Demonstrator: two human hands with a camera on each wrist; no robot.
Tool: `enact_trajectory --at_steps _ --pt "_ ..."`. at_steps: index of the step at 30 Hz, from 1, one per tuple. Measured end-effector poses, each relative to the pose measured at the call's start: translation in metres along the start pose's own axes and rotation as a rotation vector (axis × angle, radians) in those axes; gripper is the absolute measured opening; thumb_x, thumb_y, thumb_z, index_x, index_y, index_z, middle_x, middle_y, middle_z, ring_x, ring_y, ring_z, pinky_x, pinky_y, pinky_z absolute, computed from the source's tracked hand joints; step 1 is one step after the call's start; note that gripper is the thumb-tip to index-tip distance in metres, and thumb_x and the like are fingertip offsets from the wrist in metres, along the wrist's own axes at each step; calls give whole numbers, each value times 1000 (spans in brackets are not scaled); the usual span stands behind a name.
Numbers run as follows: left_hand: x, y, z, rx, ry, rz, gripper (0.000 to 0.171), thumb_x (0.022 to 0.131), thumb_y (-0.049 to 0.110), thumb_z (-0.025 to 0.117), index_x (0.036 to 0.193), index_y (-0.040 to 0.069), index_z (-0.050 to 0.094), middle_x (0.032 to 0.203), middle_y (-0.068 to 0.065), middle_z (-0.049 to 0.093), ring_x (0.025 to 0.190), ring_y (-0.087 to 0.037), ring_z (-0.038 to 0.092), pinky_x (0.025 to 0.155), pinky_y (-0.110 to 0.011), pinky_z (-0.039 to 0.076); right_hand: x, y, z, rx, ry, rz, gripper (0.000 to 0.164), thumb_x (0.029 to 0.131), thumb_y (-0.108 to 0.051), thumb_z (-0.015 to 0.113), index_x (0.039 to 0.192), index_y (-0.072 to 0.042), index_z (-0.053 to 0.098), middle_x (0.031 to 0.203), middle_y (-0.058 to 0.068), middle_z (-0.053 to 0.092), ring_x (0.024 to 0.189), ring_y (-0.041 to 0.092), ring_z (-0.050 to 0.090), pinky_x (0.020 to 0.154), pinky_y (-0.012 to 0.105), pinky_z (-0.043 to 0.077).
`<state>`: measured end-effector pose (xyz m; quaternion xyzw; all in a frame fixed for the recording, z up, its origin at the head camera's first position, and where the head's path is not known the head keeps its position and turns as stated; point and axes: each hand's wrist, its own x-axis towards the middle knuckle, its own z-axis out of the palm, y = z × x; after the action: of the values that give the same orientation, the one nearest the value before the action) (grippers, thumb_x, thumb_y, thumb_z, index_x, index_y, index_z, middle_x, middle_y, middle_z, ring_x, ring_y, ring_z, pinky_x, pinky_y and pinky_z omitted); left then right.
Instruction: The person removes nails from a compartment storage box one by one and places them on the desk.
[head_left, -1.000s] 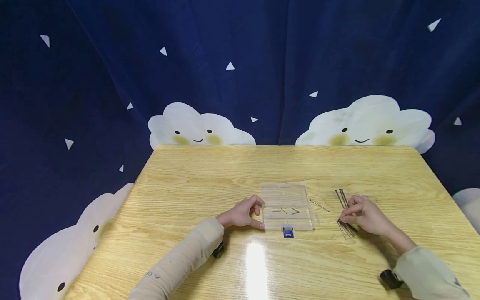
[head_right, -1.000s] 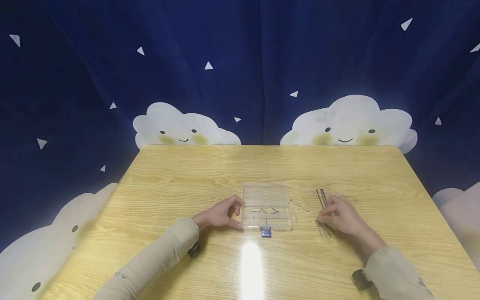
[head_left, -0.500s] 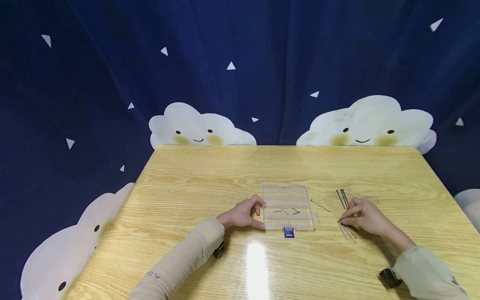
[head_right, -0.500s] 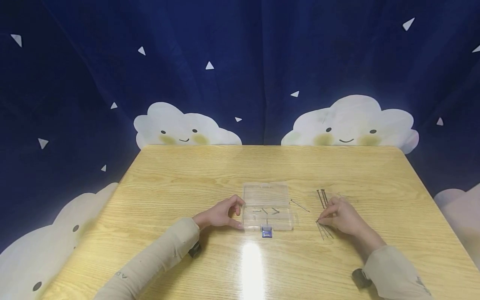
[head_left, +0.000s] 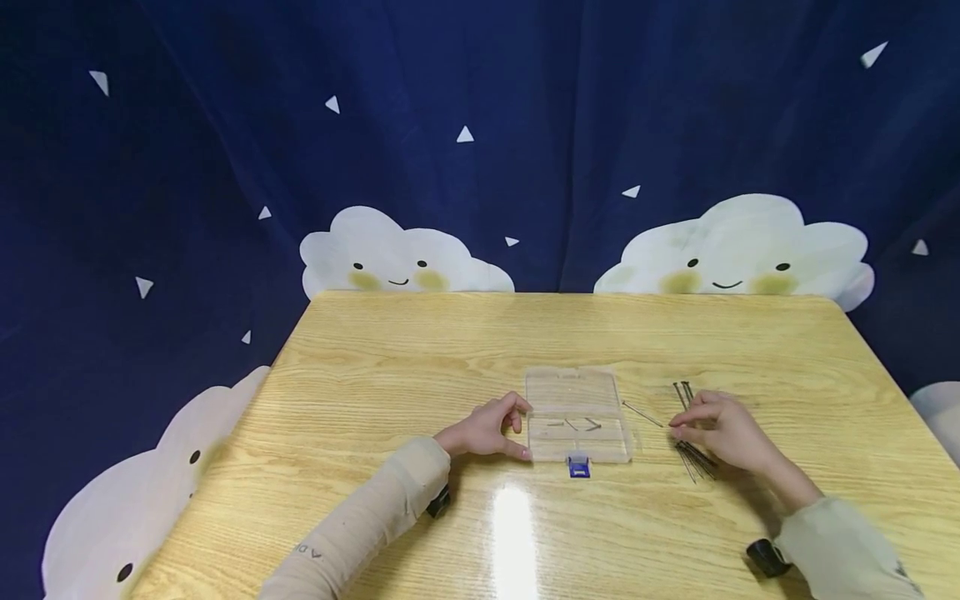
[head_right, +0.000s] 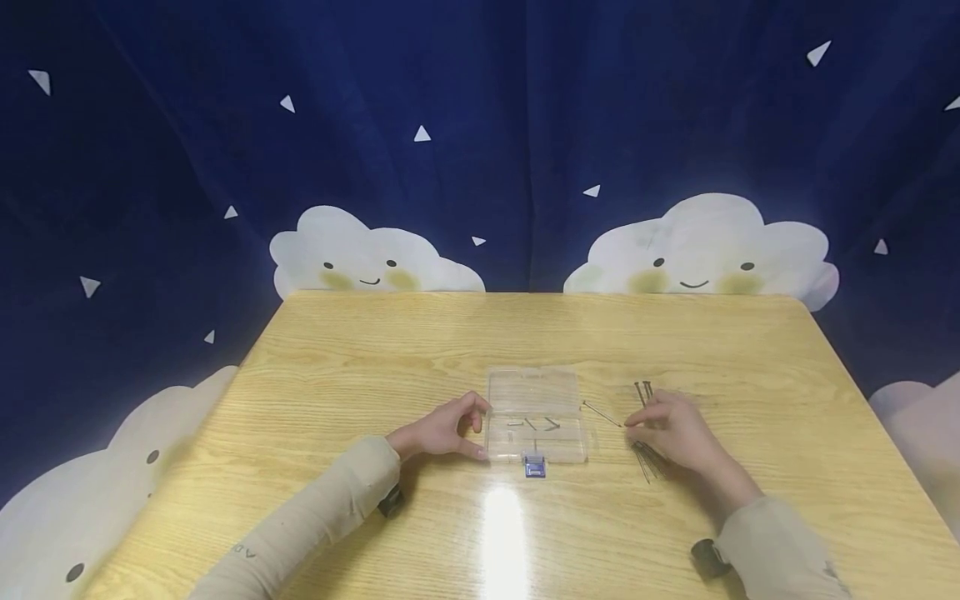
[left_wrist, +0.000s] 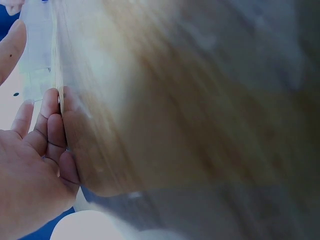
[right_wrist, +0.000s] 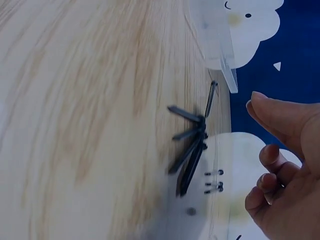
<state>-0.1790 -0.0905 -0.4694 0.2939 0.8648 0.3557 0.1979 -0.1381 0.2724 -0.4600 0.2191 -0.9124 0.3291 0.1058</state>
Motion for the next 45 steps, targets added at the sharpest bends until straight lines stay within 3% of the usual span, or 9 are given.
enact_trajectory --at_steps 9,18,24,34,41,45 --pt "0 0 1 -11 4 1 59 72 25 78 117 8 45 85 1 53 80 -12 42 75 -25 31 12 -8 13 63 -23 17 11 72 -6 75 82 -8 73 70 -7 44 64 9 36 58 26 31" --pt "-1 3 -1 -1 -1 6 59 72 26 78 118 9 45 85 1 54 79 -14 43 73 -25 30 26 -16 38 57 41 -65 11 67 -2 77 76 -7 74 69 -1 43 67 17 34 61 26 27" --pt "0 2 -1 2 1 7 58 72 26 78 117 9 45 86 0 54 78 -14 43 72 -25 30 32 -20 49 46 33 -91 11 65 -3 78 75 -6 74 67 -1 43 65 16 33 61 26 25" --pt "0 2 0 -2 3 13 59 72 25 78 117 8 45 85 -1 53 77 -14 43 72 -24 30 40 -31 58 60 -80 -63 8 70 -3 75 78 -3 74 69 -10 43 60 5 33 53 24 32" --pt "-1 3 0 19 14 2 59 71 27 79 117 9 45 86 0 54 80 -12 44 75 -26 30 48 -31 60 77 -131 -116 10 68 -1 76 77 -2 73 64 -11 40 57 2 31 51 22 32" --pt "-1 3 0 28 13 -1 59 72 27 78 118 10 45 87 0 53 79 -12 43 74 -26 29 54 -30 57 114 -207 -133 10 69 -1 75 79 -1 73 62 -11 43 54 1 32 49 21 32"
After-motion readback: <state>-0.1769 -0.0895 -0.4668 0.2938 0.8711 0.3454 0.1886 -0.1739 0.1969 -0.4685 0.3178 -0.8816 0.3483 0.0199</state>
